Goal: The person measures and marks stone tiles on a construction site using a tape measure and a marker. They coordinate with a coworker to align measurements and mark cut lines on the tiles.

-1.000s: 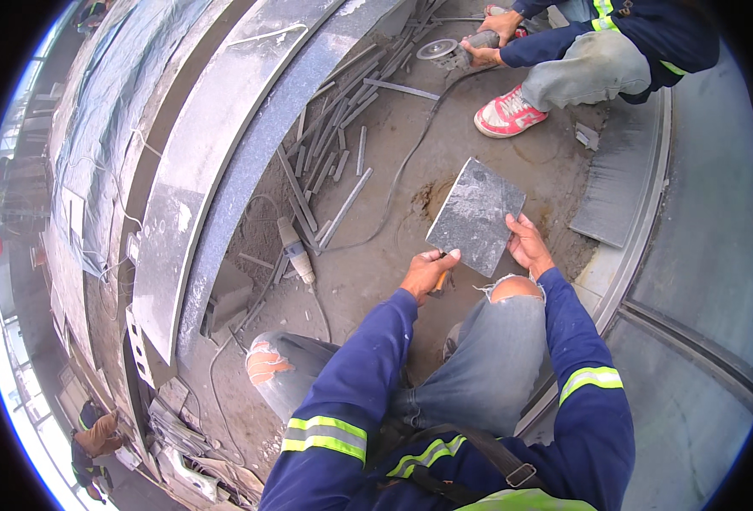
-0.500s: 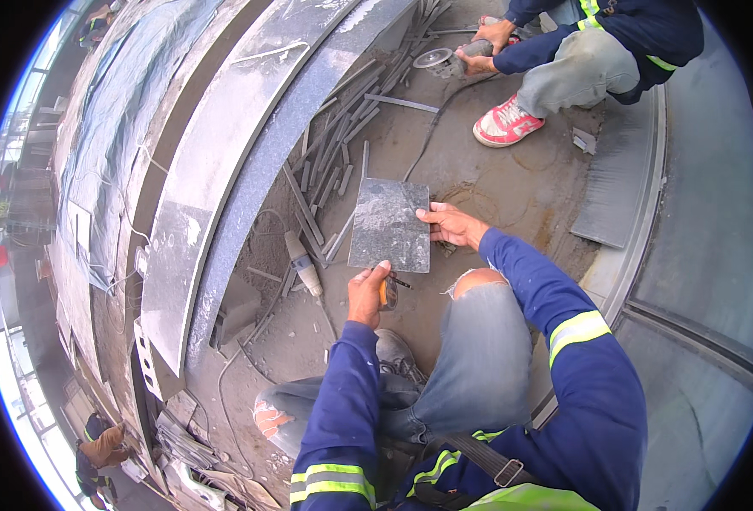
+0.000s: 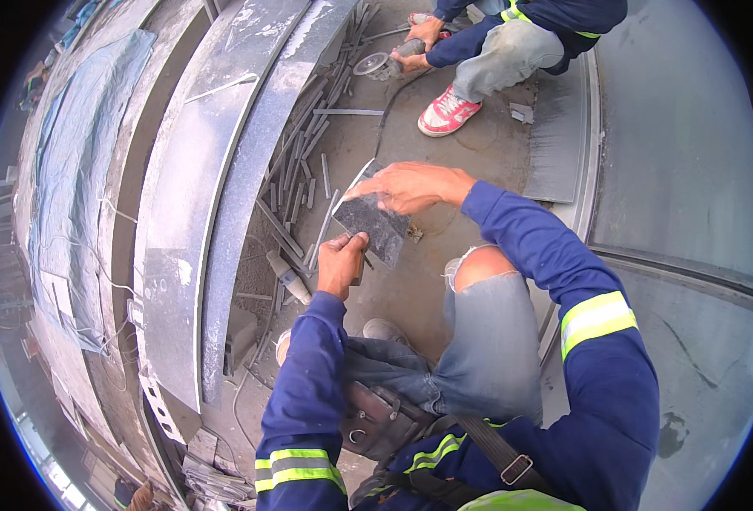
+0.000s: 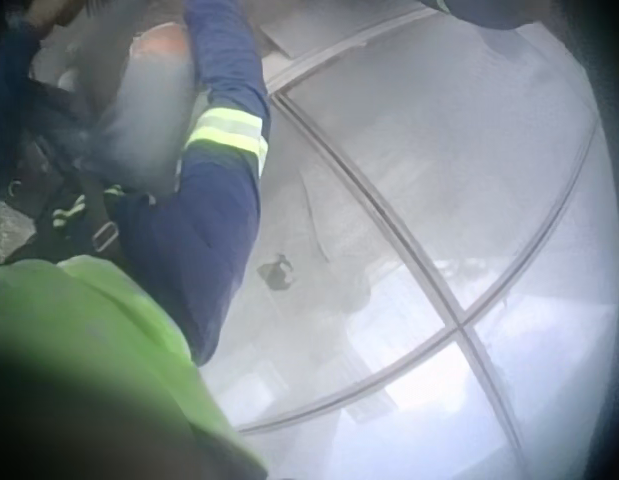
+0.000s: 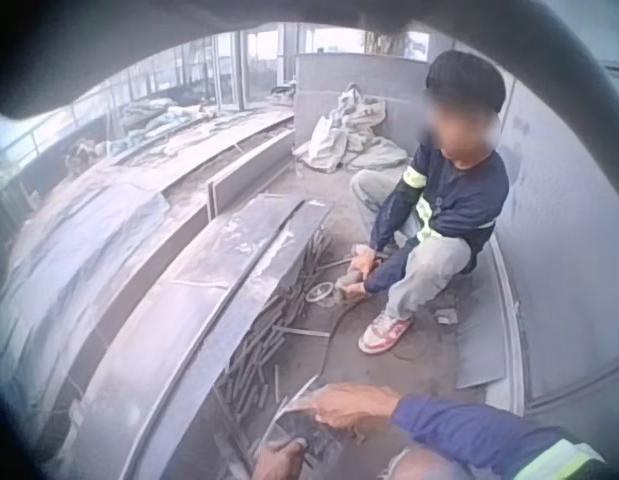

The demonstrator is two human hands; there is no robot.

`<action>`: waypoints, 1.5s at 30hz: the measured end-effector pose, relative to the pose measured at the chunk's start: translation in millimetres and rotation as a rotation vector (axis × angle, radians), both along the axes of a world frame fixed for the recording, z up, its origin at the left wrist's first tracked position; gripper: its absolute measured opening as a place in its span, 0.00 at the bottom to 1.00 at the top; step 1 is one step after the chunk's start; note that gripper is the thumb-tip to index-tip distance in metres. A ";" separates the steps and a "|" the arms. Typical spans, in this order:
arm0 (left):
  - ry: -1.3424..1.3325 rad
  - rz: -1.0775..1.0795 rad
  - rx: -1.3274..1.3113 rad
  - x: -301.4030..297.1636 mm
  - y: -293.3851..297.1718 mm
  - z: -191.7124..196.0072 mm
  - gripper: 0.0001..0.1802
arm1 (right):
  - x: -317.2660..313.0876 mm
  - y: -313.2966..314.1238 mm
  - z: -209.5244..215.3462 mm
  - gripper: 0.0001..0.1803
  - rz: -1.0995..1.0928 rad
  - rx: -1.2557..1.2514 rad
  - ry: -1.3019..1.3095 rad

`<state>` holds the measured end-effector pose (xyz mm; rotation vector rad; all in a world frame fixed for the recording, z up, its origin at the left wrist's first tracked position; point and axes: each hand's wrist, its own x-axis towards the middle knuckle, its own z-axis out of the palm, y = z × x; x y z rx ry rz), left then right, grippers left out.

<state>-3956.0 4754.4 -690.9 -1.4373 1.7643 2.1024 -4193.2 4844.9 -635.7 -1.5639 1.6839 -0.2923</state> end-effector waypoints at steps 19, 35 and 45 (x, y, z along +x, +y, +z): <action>-0.259 0.395 0.102 97.2 36.0 -25.5 0.13 | -129.5 -139.8 -316.2 0.26 -0.806 -0.277 0.620; -0.182 0.555 0.150 92.3 33.7 -35.7 0.11 | -160.9 -119.5 -334.4 0.12 -0.684 -0.323 0.677; -0.115 0.465 0.191 71.9 13.0 -44.5 0.08 | -132.1 -23.4 -326.5 0.07 -0.621 -0.333 0.617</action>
